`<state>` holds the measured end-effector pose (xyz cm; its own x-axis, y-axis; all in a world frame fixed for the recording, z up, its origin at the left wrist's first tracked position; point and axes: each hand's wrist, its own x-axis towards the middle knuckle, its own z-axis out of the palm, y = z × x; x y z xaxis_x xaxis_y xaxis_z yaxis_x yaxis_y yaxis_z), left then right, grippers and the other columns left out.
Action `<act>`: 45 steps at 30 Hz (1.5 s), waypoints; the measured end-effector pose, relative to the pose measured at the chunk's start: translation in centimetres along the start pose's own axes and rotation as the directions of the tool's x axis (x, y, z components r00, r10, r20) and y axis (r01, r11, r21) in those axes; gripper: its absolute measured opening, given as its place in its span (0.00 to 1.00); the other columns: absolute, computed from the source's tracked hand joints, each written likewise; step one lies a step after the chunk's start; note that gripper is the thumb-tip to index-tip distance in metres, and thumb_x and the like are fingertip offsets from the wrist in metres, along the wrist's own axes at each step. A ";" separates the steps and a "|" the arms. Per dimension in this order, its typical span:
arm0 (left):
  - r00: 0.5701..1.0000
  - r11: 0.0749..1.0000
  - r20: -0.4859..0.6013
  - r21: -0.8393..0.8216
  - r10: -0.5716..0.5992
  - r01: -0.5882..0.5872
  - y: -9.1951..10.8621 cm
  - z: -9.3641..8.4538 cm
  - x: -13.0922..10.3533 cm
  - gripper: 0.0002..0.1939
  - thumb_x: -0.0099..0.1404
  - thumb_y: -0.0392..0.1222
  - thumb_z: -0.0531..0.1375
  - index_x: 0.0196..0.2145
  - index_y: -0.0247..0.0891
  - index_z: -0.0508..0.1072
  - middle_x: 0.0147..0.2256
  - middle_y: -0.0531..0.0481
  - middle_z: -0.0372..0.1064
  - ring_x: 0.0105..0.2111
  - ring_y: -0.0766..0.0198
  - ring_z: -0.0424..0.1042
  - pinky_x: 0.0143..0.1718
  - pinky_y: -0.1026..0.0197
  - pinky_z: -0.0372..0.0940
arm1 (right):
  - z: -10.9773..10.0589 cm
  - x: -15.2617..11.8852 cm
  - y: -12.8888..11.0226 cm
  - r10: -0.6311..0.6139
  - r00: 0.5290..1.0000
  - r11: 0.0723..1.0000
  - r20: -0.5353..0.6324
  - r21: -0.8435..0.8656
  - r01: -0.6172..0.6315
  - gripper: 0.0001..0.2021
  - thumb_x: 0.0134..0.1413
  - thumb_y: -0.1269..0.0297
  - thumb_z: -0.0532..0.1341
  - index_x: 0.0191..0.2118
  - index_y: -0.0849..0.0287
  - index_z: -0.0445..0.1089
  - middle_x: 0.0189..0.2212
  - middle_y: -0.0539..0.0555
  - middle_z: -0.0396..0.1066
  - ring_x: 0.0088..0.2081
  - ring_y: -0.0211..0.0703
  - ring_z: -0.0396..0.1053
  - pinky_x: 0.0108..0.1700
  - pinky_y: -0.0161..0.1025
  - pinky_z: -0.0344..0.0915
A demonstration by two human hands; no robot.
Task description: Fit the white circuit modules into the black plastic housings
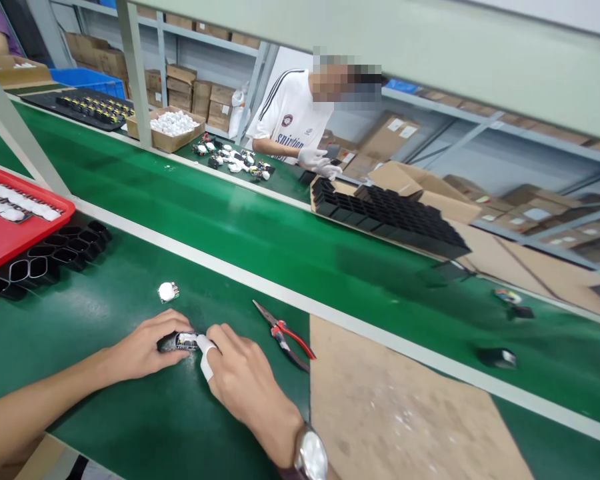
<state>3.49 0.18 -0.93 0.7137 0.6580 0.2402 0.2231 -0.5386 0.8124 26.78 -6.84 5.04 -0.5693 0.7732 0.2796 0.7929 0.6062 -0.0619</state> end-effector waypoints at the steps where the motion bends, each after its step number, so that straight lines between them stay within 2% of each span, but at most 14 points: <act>1: 1.000 1.000 0.001 -0.001 0.003 -0.003 -0.1 0.0 0.0 0.13 0.70 0.38 0.65 0.52 0.41 0.73 0.49 0.45 0.75 0.50 0.55 0.75 0.53 0.53 0.71 | 0.1 0.0 -0.1 0.015 1.000 1.000 -0.009 0.006 -0.015 0.12 0.63 0.79 0.54 0.31 0.58 0.67 0.38 0.56 0.70 0.34 0.43 0.64 0.29 0.41 0.58; 5: 1.000 1.000 -0.003 0.019 0.012 -0.012 -0.2 0.0 -0.2 0.14 0.71 0.38 0.65 0.53 0.41 0.72 0.49 0.45 0.75 0.51 0.54 0.75 0.54 0.53 0.71 | 0.8 -0.2 -0.4 0.048 0.999 0.998 -0.020 0.031 -0.048 0.12 0.63 0.79 0.54 0.33 0.57 0.69 0.38 0.56 0.71 0.35 0.43 0.66 0.28 0.40 0.58; 10: 1.000 0.997 -0.024 0.078 0.018 -0.016 -0.1 -0.4 -0.7 0.23 0.69 0.43 0.69 0.58 0.43 0.69 0.57 0.42 0.71 0.53 0.53 0.76 0.55 0.53 0.73 | 2.4 -2.3 1.3 0.237 0.959 0.970 -0.154 0.093 -0.225 0.12 0.70 0.74 0.54 0.51 0.60 0.73 0.43 0.56 0.73 0.37 0.40 0.72 0.32 0.37 0.65; 14: 0.974 0.968 -0.021 0.124 0.224 -0.220 -0.1 -0.3 -0.7 0.10 0.76 0.40 0.62 0.54 0.43 0.76 0.52 0.42 0.76 0.51 0.56 0.78 0.53 0.55 0.74 | 4.3 -4.4 3.3 0.312 0.926 0.944 -0.213 -0.040 -0.327 0.13 0.70 0.74 0.52 0.46 0.61 0.75 0.40 0.57 0.74 0.38 0.45 0.73 0.39 0.41 0.70; 16: 0.970 0.970 -0.051 0.077 0.237 -0.232 -0.2 -0.1 -0.5 0.09 0.77 0.39 0.60 0.51 0.42 0.79 0.50 0.42 0.78 0.49 0.55 0.79 0.52 0.54 0.75 | 4.7 -4.8 3.7 0.314 0.925 0.941 -0.215 -0.059 -0.333 0.13 0.70 0.73 0.53 0.48 0.62 0.75 0.40 0.58 0.74 0.40 0.48 0.72 0.43 0.45 0.72; 19: 0.989 0.975 -0.146 -0.224 -0.037 0.004 -0.1 -0.1 0.1 0.09 0.72 0.46 0.66 0.44 0.39 0.81 0.44 0.42 0.81 0.42 0.55 0.82 0.44 0.54 0.78 | 4.5 -4.6 3.4 0.318 0.926 0.939 -0.206 -0.067 -0.337 0.14 0.72 0.69 0.55 0.57 0.64 0.71 0.44 0.60 0.74 0.45 0.51 0.72 0.47 0.48 0.73; 22: 0.913 0.761 -0.076 -0.583 -0.401 0.285 0.5 -0.8 0.8 0.18 0.67 0.56 0.70 0.36 0.35 0.78 0.33 0.45 0.81 0.31 0.58 0.81 0.35 0.54 0.79 | 4.3 -4.6 3.1 0.312 0.930 0.940 -0.196 -0.079 -0.332 0.15 0.72 0.69 0.55 0.59 0.63 0.69 0.46 0.60 0.73 0.46 0.51 0.72 0.49 0.48 0.73; 24: 0.889 0.727 -0.070 -0.606 -0.452 0.322 1.0 -1.5 1.4 0.23 0.67 0.60 0.67 0.33 0.34 0.76 0.30 0.45 0.79 0.29 0.58 0.80 0.34 0.52 0.80 | 4.4 -5.0 3.1 0.300 0.931 0.943 -0.207 -0.084 -0.323 0.15 0.70 0.72 0.55 0.58 0.63 0.69 0.46 0.60 0.73 0.45 0.51 0.72 0.48 0.48 0.73; 28: 0.909 0.908 -0.242 -0.335 -0.340 0.250 0.9 -3.5 4.4 0.24 0.67 0.62 0.66 0.35 0.34 0.77 0.32 0.43 0.80 0.30 0.56 0.80 0.33 0.52 0.79 | 5.2 -5.9 3.8 0.268 0.932 0.950 -0.244 -0.095 -0.298 0.22 0.57 0.84 0.54 0.54 0.63 0.71 0.47 0.60 0.73 0.45 0.51 0.71 0.48 0.47 0.74; 31: 0.897 0.969 -0.370 -0.137 -0.242 0.205 -0.7 -6.1 8.8 0.20 0.62 0.58 0.71 0.38 0.38 0.79 0.39 0.44 0.80 0.38 0.54 0.81 0.44 0.49 0.78 | 5.5 -6.2 4.0 0.255 0.926 0.944 -0.279 -0.135 -0.301 0.25 0.47 0.87 0.53 0.49 0.61 0.72 0.46 0.60 0.72 0.44 0.51 0.70 0.48 0.47 0.74; 35: 0.856 0.974 -0.505 0.118 -0.106 0.191 -3.7 -9.4 15.6 0.14 0.66 0.52 0.69 0.34 0.38 0.78 0.43 0.42 0.78 0.45 0.52 0.78 0.52 0.47 0.74 | 5.7 -6.1 3.7 0.243 0.915 0.930 -0.324 -0.192 -0.314 0.24 0.47 0.87 0.53 0.48 0.61 0.72 0.45 0.60 0.73 0.41 0.51 0.70 0.45 0.48 0.75; 38: 0.850 0.942 -0.525 0.258 -0.047 0.212 -5.5 -10.0 18.7 0.12 0.73 0.48 0.65 0.41 0.35 0.77 0.45 0.44 0.76 0.45 0.55 0.77 0.50 0.48 0.74 | 6.1 -6.2 3.6 0.240 0.905 0.924 -0.352 -0.203 -0.324 0.25 0.46 0.87 0.53 0.47 0.60 0.72 0.46 0.60 0.74 0.42 0.52 0.71 0.44 0.48 0.76; 41: 0.876 0.900 -0.483 0.379 -0.004 0.213 -6.4 -9.0 18.7 0.11 0.74 0.45 0.64 0.48 0.35 0.76 0.47 0.44 0.76 0.46 0.56 0.77 0.51 0.47 0.74 | 6.7 -6.8 3.8 0.231 0.902 0.929 -0.366 -0.194 -0.317 0.26 0.46 0.86 0.51 0.48 0.58 0.71 0.48 0.60 0.74 0.43 0.53 0.72 0.44 0.48 0.76; 45: 0.911 0.822 -0.408 0.539 0.066 0.181 -5.7 -8.6 14.7 0.20 0.68 0.41 0.68 0.57 0.41 0.75 0.55 0.41 0.75 0.56 0.50 0.74 0.60 0.45 0.70 | 7.0 -7.7 4.6 0.195 0.903 0.944 -0.382 -0.177 -0.278 0.22 0.58 0.80 0.53 0.53 0.56 0.71 0.50 0.61 0.74 0.46 0.56 0.74 0.45 0.50 0.76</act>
<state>6.99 17.39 2.54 0.3942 0.7781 0.4890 0.6709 -0.6073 0.4254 33.27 -8.70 -4.07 -0.2768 0.7452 0.6067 0.9454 0.3243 0.0330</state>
